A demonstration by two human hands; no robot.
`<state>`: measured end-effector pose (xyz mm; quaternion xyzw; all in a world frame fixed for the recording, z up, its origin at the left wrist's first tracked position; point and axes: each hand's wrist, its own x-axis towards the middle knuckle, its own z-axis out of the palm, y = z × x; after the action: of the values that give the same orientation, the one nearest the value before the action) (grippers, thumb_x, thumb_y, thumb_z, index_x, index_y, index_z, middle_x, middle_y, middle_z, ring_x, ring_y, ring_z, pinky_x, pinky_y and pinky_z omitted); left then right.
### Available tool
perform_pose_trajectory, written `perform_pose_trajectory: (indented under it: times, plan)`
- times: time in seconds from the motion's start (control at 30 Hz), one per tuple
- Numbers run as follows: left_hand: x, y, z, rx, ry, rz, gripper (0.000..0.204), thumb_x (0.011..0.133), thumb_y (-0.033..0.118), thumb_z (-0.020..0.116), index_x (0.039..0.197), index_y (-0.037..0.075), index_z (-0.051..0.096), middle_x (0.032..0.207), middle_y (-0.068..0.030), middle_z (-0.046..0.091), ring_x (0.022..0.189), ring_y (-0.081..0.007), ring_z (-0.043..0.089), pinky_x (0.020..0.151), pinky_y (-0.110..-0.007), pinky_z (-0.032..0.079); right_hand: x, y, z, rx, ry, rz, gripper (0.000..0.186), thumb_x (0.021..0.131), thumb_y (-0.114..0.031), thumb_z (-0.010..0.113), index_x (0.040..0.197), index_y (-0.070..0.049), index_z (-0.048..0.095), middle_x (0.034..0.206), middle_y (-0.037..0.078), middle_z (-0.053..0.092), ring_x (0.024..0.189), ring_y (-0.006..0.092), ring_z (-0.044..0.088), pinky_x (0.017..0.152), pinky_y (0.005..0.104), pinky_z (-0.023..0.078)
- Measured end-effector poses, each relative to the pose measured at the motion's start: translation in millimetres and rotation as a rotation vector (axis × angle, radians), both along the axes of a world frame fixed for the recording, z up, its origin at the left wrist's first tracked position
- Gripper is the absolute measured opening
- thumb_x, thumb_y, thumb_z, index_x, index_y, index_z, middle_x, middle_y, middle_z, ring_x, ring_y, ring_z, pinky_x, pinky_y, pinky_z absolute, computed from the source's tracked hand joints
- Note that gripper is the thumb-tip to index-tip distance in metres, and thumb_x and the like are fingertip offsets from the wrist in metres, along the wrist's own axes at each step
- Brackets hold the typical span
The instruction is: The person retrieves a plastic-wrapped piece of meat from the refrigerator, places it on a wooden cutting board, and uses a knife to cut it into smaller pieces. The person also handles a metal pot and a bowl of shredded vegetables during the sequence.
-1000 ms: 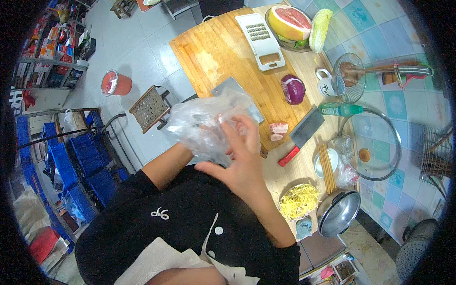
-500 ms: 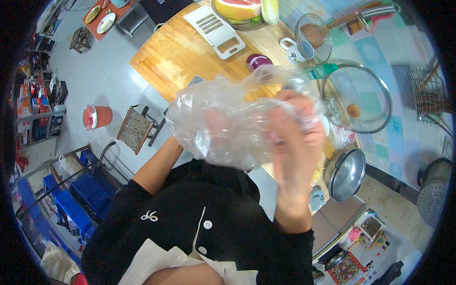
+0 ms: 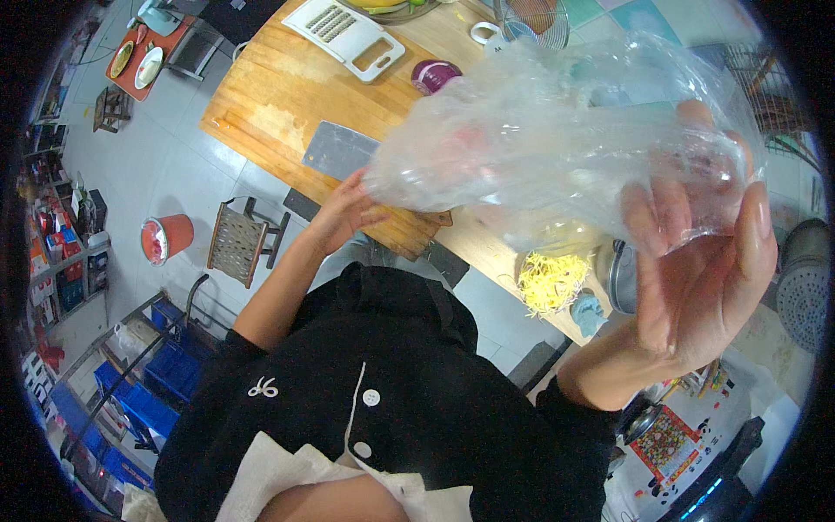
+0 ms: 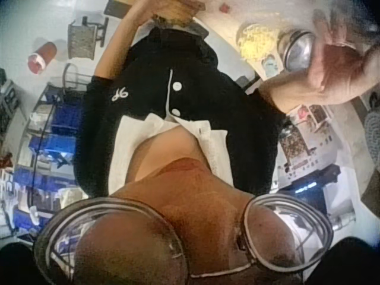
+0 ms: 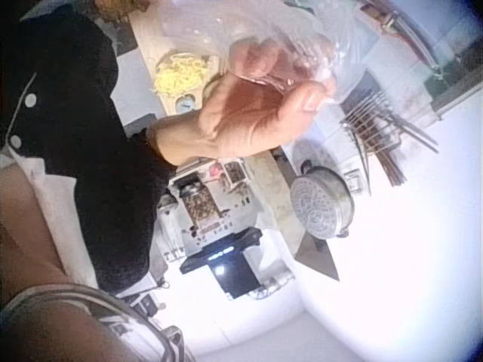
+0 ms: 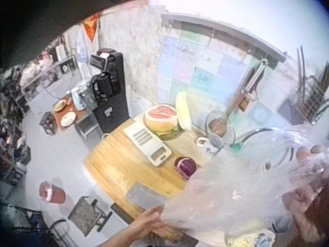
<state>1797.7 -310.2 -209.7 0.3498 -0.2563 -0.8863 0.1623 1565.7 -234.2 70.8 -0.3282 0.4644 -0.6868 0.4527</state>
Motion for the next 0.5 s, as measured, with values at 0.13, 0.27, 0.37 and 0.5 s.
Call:
perform_pose_trajectory:
  times: [0.13, 0.27, 0.37, 0.5]
  plan:
    - [-38.4, -11.0, 45.3, -1.172, -0.145, 0.079, 0.114, 0.055, 0.048, 0.080, 0.139, 0.003, 0.019, 0.143, -0.0184, 0.023, 0.132, -0.0330, 0.021, 0.107, -0.047, 0.019, 5.5, -5.7, 2.8, 0.116, 0.277, 0.165, 0.027, 0.084, -0.021, 0.059, 0.097, -0.003, 0.044, 0.105, 0.010, 0.042, 0.067, 0.0080, 0.044, 0.057, 0.0187, 0.040]
    - [-119.5, -3.0, 93.3, -1.507, -0.022, 0.190, 0.125, 0.043, 0.053, 0.081, 0.141, 0.007, 0.017, 0.141, -0.0248, 0.021, 0.130, -0.0414, 0.020, 0.107, -0.053, 0.009, 18.2, -12.6, 13.8, 0.095, 0.206, 0.249, 0.030, 0.082, -0.021, 0.062, 0.092, -0.005, 0.039, 0.095, 0.007, 0.038, 0.070, 0.0084, 0.045, 0.057, 0.0177, 0.041]
    - [-151.9, 16.4, 111.8, -1.287, 0.074, 0.015, 0.094, 0.052, 0.044, 0.078, 0.129, 0.010, 0.038, 0.118, -0.0248, 0.049, 0.113, -0.0356, 0.045, 0.104, -0.054, 0.015, 9.0, -23.9, 14.0, 0.020, -0.013, 0.251, 0.032, 0.088, -0.011, 0.051, 0.112, 0.002, 0.035, 0.107, 0.012, 0.040, 0.074, 0.0109, 0.042, 0.059, 0.0237, 0.040]
    - [-141.9, 9.3, 102.9, -0.817, -0.040, -0.273, 0.048, 0.062, 0.034, 0.071, 0.098, 0.004, 0.061, 0.087, -0.0200, 0.064, 0.087, -0.0311, 0.061, 0.086, -0.042, 0.042, -53.1, -37.3, 9.6, 0.065, -0.187, 0.192, 0.031, 0.092, -0.009, 0.047, 0.119, 0.004, 0.042, 0.106, 0.013, 0.050, 0.080, 0.0137, 0.047, 0.070, 0.0260, 0.043]
